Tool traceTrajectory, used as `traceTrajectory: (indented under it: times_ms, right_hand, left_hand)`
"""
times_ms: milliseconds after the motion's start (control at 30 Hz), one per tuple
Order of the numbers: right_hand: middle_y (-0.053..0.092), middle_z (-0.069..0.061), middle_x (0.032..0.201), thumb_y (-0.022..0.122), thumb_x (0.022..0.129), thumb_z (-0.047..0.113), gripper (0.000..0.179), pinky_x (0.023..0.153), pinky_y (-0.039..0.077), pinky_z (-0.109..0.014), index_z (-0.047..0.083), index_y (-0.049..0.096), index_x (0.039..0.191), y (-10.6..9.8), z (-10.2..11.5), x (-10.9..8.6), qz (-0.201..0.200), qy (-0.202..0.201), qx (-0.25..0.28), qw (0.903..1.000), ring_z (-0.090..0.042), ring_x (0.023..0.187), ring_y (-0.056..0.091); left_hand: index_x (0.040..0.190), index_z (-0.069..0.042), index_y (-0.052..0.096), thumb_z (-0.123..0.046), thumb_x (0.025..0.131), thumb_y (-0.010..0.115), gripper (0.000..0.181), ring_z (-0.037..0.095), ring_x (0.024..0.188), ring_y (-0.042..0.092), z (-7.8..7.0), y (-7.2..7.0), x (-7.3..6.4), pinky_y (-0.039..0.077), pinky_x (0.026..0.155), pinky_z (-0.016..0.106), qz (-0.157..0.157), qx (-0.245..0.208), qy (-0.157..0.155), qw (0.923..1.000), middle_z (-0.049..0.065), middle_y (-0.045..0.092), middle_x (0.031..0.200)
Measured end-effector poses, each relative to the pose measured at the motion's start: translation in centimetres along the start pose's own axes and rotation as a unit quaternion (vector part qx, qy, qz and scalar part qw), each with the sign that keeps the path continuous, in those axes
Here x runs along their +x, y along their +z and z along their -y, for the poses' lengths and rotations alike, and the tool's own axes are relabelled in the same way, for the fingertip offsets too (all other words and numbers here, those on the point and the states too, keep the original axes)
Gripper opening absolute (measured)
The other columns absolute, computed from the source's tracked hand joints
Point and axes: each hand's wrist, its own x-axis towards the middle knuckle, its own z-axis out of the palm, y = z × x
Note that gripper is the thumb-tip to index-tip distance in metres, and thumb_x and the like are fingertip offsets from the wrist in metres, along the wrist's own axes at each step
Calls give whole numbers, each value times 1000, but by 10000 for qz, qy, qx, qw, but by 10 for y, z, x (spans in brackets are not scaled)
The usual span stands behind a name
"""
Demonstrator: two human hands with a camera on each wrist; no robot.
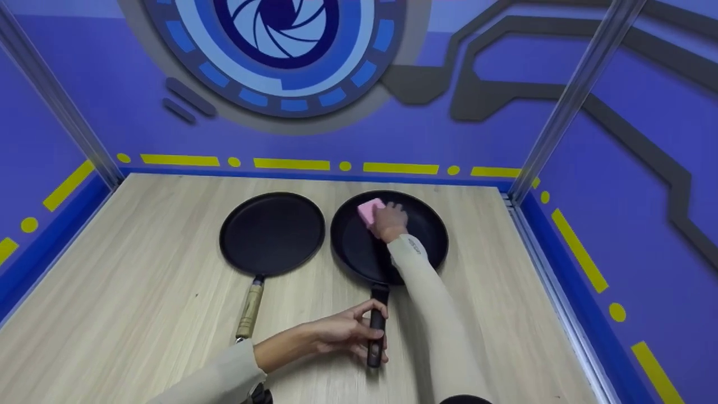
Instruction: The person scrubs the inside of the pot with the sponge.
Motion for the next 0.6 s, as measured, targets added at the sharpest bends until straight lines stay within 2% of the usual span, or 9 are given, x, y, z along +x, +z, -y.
traceTrajectory:
  times_ms: [67, 133, 300, 433, 500, 600]
  right_hand:
    - [51, -39, 135, 63, 99, 41, 65, 102, 51, -65, 3, 45, 149, 0, -2, 3, 94, 409, 132, 9990, -55, 125, 50]
    - [49, -41, 137, 64, 99, 43, 69, 105, 50, -65, 0, 43, 149, -1, -4, 4, 202, 701, 329, 9968, -56, 128, 48]
    - [45, -42, 142, 61, 99, 49, 74, 111, 44, -66, -3, 44, 148, -3, -8, -1, 354, 775, 697, 9939, -59, 133, 43]
    - [48, -37, 145, 60, 99, 49, 68, 116, 37, -69, 1, 50, 146, 0, -10, -5, 354, 259, 715, 9965, -59, 135, 41]
    - [52, -33, 144, 59, 100, 49, 67, 117, 34, -70, 3, 49, 147, 3, -8, -6, 372, -172, 623, 9972, -57, 136, 40]
    - [62, -28, 132, 62, 100, 46, 61, 115, 37, -68, 5, 53, 144, 5, 3, -11, 337, -775, 377, 9957, -53, 131, 46]
  left_hand:
    - [123, -18, 52, -3, 100, 59, 28, 52, 111, 67, 0, 0, -1, 65, 83, 46, -15, -14, -16, 10000, 13, 66, 92]
    - [122, -19, 52, -3, 100, 59, 28, 52, 110, 67, 0, 0, -3, 66, 78, 42, -48, 40, -43, 10000, 12, 66, 91]
    - [119, -23, 53, -3, 100, 59, 28, 48, 106, 70, -2, -1, -5, 65, 63, 29, -81, 175, -162, 9997, 11, 67, 89]
    - [118, -25, 53, -3, 99, 60, 29, 49, 106, 70, -3, -3, -5, 66, 72, 36, 21, 177, -180, 9997, 12, 67, 90]
    - [117, -25, 53, -3, 99, 60, 30, 50, 107, 69, -4, -3, -4, 66, 76, 39, 36, 166, -180, 9997, 13, 66, 91]
    - [118, -23, 53, -2, 99, 60, 30, 51, 108, 68, -4, -3, -5, 66, 75, 39, -3, 150, -194, 9997, 15, 65, 97]
